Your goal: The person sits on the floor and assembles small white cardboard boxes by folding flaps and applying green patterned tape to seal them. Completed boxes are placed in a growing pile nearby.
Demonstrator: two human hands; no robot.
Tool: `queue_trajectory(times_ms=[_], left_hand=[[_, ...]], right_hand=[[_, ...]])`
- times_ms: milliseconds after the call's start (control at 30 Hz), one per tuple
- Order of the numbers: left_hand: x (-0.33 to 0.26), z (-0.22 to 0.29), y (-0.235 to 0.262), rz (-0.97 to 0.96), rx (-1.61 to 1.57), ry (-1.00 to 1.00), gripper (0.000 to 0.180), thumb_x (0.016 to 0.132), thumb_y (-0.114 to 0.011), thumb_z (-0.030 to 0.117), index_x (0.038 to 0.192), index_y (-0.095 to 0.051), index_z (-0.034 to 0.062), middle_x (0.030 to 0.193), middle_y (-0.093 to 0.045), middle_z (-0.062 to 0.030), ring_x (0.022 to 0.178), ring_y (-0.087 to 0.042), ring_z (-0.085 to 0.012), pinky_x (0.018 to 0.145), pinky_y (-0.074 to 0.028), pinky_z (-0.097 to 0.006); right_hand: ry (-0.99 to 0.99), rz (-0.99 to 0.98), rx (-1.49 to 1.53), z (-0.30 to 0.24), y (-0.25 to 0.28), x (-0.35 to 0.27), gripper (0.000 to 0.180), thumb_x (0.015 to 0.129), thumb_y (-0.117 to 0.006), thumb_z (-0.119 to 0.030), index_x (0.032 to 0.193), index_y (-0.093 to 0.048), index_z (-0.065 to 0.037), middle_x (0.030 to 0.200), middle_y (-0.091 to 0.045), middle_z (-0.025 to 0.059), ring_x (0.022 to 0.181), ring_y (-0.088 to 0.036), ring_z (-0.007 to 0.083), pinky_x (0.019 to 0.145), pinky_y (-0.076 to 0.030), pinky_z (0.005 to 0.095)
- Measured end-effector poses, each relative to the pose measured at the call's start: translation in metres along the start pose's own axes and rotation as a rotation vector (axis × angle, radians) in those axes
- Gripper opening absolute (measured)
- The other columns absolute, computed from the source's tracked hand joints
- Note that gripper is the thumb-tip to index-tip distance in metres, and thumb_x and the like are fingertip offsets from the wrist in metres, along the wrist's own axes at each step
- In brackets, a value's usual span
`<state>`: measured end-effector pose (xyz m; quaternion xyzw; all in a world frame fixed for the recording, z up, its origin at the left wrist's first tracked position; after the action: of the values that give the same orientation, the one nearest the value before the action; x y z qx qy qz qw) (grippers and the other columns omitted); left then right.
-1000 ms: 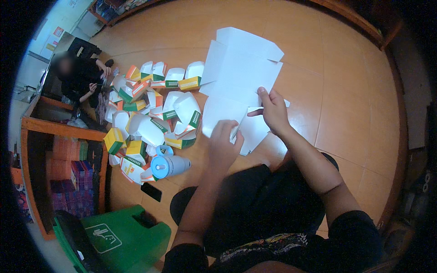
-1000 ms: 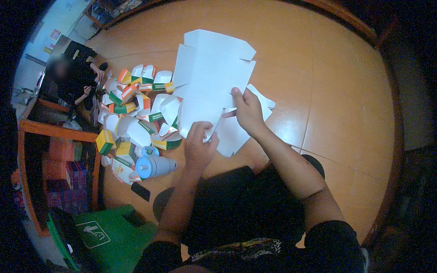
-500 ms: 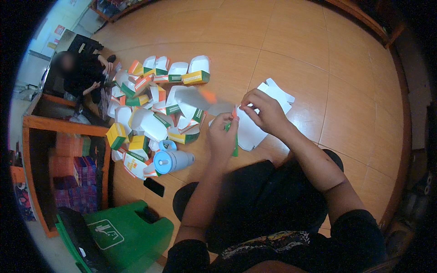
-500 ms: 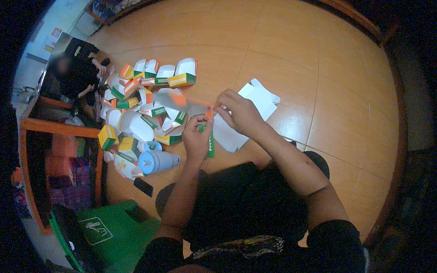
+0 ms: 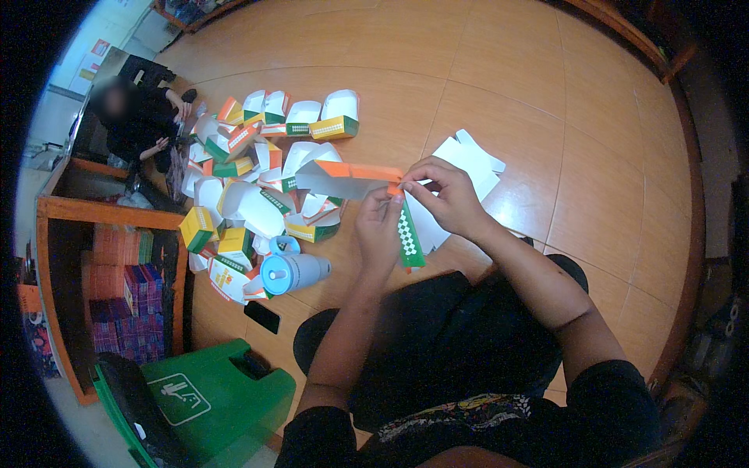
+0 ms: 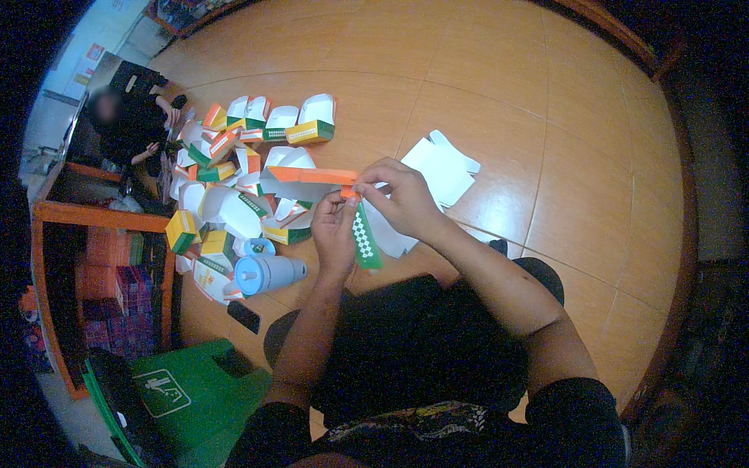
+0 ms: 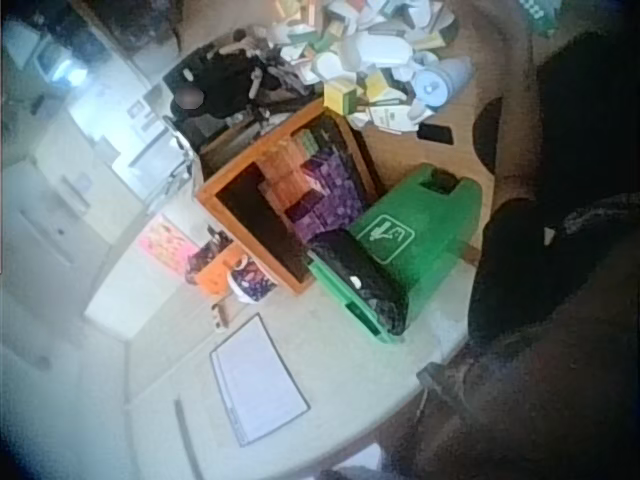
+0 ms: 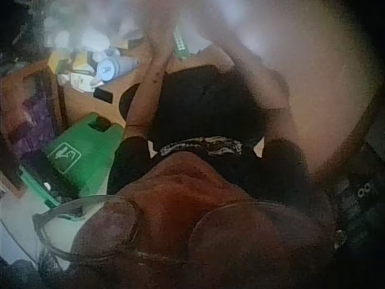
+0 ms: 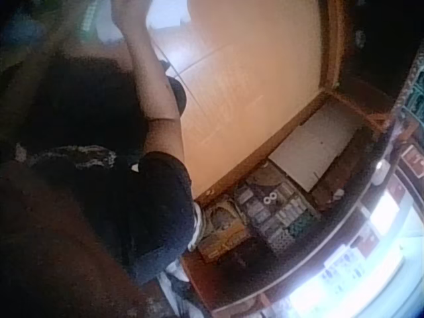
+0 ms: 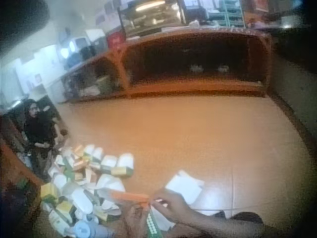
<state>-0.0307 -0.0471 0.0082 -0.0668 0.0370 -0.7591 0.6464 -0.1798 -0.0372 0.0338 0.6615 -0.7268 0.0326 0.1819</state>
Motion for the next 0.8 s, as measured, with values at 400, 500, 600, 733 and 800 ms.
queue_trajectory(times_ms=[400,500,600,733,800], left_hand=[[0.002,-0.003,0.0,-0.049,-0.105,-0.04,0.029,0.087,-0.065,-0.001,0.112,-0.049,-0.0033,0.105,-0.059,-0.012,0.093,-0.061,-0.0156,0.081,-0.05,-0.026],[0.004,-0.002,0.006,-0.051,-0.119,-0.04,0.032,0.087,-0.065,-0.001,0.115,-0.049,-0.003,0.109,-0.058,-0.0115,0.098,-0.059,-0.0164,0.085,-0.049,-0.027],[0.006,0.01,0.015,-0.022,-0.111,-0.044,0.034,0.089,-0.064,0.003,0.118,-0.048,-0.002,0.114,-0.056,-0.011,0.103,-0.057,-0.0163,0.089,-0.047,-0.028],[0.005,0.014,0.011,0.028,-0.053,-0.016,0.03,0.094,-0.058,0.01,0.121,-0.049,-0.0008,0.115,-0.057,-0.0119,0.101,-0.058,-0.0163,0.088,-0.047,-0.028],[0.003,0.005,0.012,-0.005,0.011,-0.008,0.028,0.096,-0.055,0.012,0.121,-0.051,0.0004,0.114,-0.057,-0.0097,0.1,-0.058,-0.0153,0.088,-0.047,-0.028]], right_hand=[[-0.155,0.0,0.189,0.015,-0.009,-0.008,0.014,0.088,-0.066,-0.014,0.094,-0.069,-0.002,0.099,-0.064,0.0084,0.087,-0.064,0.0161,0.071,-0.054,0.0272],[-0.081,-0.065,0.134,0.006,-0.012,-0.009,0.018,0.091,-0.062,-0.013,0.103,-0.068,-0.002,0.103,-0.063,0.0102,0.092,-0.063,0.0184,0.079,-0.051,0.0291],[0.094,-0.126,0.031,-0.007,-0.019,-0.014,0.026,0.094,-0.054,-0.011,0.117,-0.064,-0.002,0.109,-0.062,0.0135,0.1,-0.06,0.0235,0.09,-0.046,0.0338],[0.121,-0.073,0.023,-0.016,-0.019,-0.014,0.031,0.091,-0.059,-0.015,0.117,-0.06,0.0,0.104,-0.062,0.0168,0.101,-0.061,0.0284,0.09,-0.046,0.0353],[0.153,0.042,-0.063,-0.012,-0.023,-0.012,0.024,0.09,-0.061,-0.017,0.106,-0.059,0.0,0.096,-0.06,0.0154,0.092,-0.06,0.026,0.084,-0.047,0.0339]])
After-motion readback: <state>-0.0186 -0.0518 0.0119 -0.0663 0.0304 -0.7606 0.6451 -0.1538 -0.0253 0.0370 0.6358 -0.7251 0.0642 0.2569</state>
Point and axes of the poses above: each hand's wrist, its own x-axis towards the middle knuckle, its own y-axis out of the back of the hand, z = x × y, the point moved 3 cm from there along x, towards the middle knuckle
